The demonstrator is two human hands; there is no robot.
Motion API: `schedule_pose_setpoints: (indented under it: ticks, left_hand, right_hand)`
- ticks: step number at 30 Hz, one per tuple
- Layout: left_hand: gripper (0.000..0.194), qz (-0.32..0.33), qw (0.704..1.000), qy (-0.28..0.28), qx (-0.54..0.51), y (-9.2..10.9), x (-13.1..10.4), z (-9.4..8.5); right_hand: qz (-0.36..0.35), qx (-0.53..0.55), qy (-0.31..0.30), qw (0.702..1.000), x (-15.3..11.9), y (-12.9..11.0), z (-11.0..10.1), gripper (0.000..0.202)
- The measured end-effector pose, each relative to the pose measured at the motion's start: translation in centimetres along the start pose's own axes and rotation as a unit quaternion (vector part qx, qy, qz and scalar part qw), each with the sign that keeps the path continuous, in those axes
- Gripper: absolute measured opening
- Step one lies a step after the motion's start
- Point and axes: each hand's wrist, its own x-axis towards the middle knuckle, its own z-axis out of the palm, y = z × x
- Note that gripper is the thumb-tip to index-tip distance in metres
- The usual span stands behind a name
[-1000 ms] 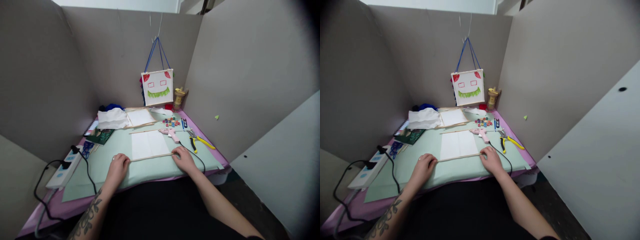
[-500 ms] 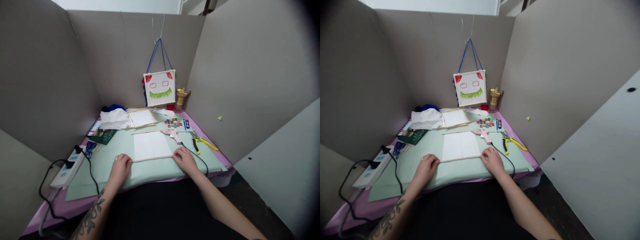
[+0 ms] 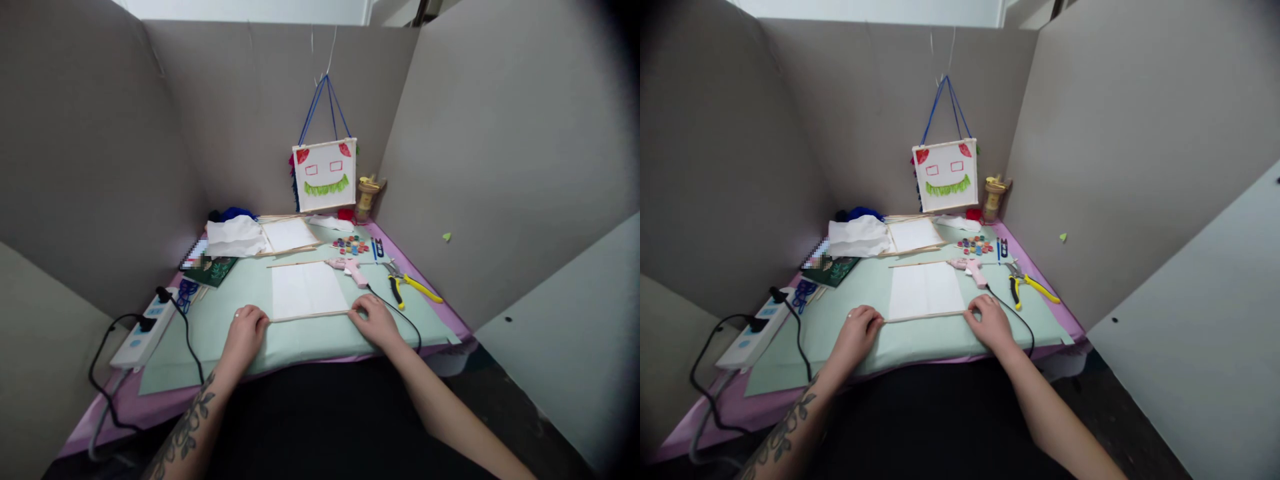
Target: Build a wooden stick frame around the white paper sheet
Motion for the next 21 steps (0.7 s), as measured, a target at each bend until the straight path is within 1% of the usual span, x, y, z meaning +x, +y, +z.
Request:
schedule_pose_setpoints:
  ticks: [5,12,14,16,19,21]
  left_hand:
    - [0.022,0.004,1.000,0.006,-0.006,-0.2,0.0,0.2]
    - [0.022,-0.002,1.000,-0.002,-0.004,-0.1,0.1,0.2]
    - [0.022,0.000,1.000,0.002,-0.005,-0.1,0.0,0.2]
    - [0.023,0.000,1.000,0.007,-0.008,-0.2,0.0,0.2]
    - [0.023,-0.001,1.000,0.004,-0.008,-0.2,-0.1,0.1]
    - [0.024,0.000,1.000,0.002,-0.009,-0.3,-0.1,0.1]
  right_hand:
    - [0.002,-0.027,-0.009,1.000,0.0,-0.2,0.1,0.016]
    - [0.018,-0.033,-0.020,0.999,0.1,-0.4,0.2,0.015]
    - [0.017,-0.024,-0.019,0.999,0.1,-0.3,0.1,0.015]
    - [0.007,0.008,-0.018,1.000,0.1,-0.1,0.0,0.015]
    - [0.024,0.062,-0.002,0.998,0.4,0.8,-0.2,0.022]
    - [0.048,0.046,0.025,0.997,1.1,1.5,-0.5,0.028]
